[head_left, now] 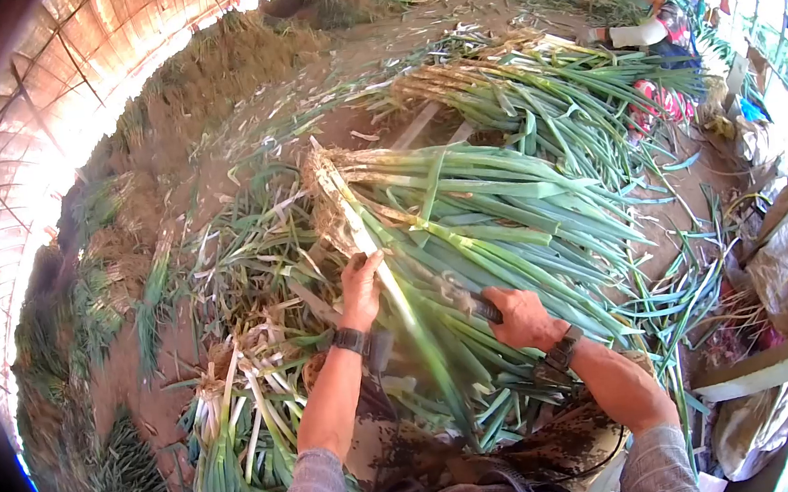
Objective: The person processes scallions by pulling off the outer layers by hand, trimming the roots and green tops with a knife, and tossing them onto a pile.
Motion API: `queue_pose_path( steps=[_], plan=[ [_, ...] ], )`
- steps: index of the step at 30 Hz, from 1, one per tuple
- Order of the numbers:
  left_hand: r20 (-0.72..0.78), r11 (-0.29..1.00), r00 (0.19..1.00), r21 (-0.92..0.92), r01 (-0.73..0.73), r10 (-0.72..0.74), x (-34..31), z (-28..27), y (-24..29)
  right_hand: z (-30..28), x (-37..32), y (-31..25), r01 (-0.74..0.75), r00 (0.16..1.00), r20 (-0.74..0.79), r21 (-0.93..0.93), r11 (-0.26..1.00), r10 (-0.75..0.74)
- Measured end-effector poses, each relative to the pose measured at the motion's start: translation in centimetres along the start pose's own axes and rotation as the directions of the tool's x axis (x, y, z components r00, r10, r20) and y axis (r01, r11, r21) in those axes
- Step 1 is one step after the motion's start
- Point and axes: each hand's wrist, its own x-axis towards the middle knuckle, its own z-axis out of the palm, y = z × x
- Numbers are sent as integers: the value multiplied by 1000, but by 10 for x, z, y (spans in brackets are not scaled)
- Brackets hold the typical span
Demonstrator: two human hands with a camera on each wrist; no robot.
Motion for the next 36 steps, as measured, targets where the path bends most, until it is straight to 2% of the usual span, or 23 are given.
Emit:
queue_pose_path(
  steps=[1,3,5,7,9,13,16,18,19,21,23,24,25,27,28,29,30,31,33,35,36],
  plan=[
    [-5,1000,1000,-3,3,-3,0,0,-2,2,2,4,-7,1000,21,-12,1000,8],
    [-30,989,999,142,39,-35,-2,4,0,4,0,8,-20,999,39,-21,1000,21],
    [-23,989,1000,150,13,-10,-7,11,6,6,-1,9,57,998,-10,1,998,-57],
    [-28,989,999,147,-17,21,-5,6,2,4,-1,6,62,998,-24,10,998,-62],
    [5,939,999,341,-42,43,1,2,2,-1,2,2,69,997,-45,17,997,-68],
    [40,907,998,418,-54,41,-5,7,2,-4,4,-3,0,999,-49,2,1000,0],
    [145,951,988,296,-87,46,-11,10,1,-4,9,-3,15,995,-93,-17,1000,-16],
    [161,948,987,314,-54,3,-14,11,5,-7,14,-3,45,993,-111,-25,999,-48],
    [171,943,985,332,-19,-40,-17,12,6,-10,19,-3,-5,995,-100,-18,1000,3],
    [208,936,978,348,-56,-19,-18,13,1,-12,22,-3,-60,994,-94,-19,998,58],
    [222,974,973,228,13,-65,-23,15,2,-9,23,-2,90,979,-181,-8,996,-90],
    [219,964,971,264,32,-92,-17,7,-5,-11,26,-5,-27,990,-135,32,999,31],
    [221,965,971,262,31,-91,-15,4,-9,-14,28,-5,-28,990,-137,30,999,31],
    [266,987,950,22,162,-162,-12,3,-14,-23,33,-6,26,980,-200,16,1000,-22],
    [244,985,955,-2,174,-169,-12,4,-16,-27,34,-8,29,979,-201,10,1000,-27],
    [245,986,956,-5,170,-163,-13,3,-17,-30,35,-11,-31,984,-178,10,999,32],
    [295,980,939,-33,195,-177,-17,6,-14,-32,35,-13,-93,983,-155,12,996,94],
    [348,973,918,-59,224,-190,-19,11,-11,-31,36,-11,-94,983,-160,10,995,95],
    [363,963,906,-72,260,-217,-26,16,-13,-29,37,-5,58,975,-217,-5,998,-58],
    [407,932,874,-127,341,-264,-29,15,-20,-27,39,-3,46,975,-217,-2,999,-45],
    [359,927,893,-152,344,-272,-31,20,-21,-26,42,0,-56,985,-166,-24,998,51]
  ],
)
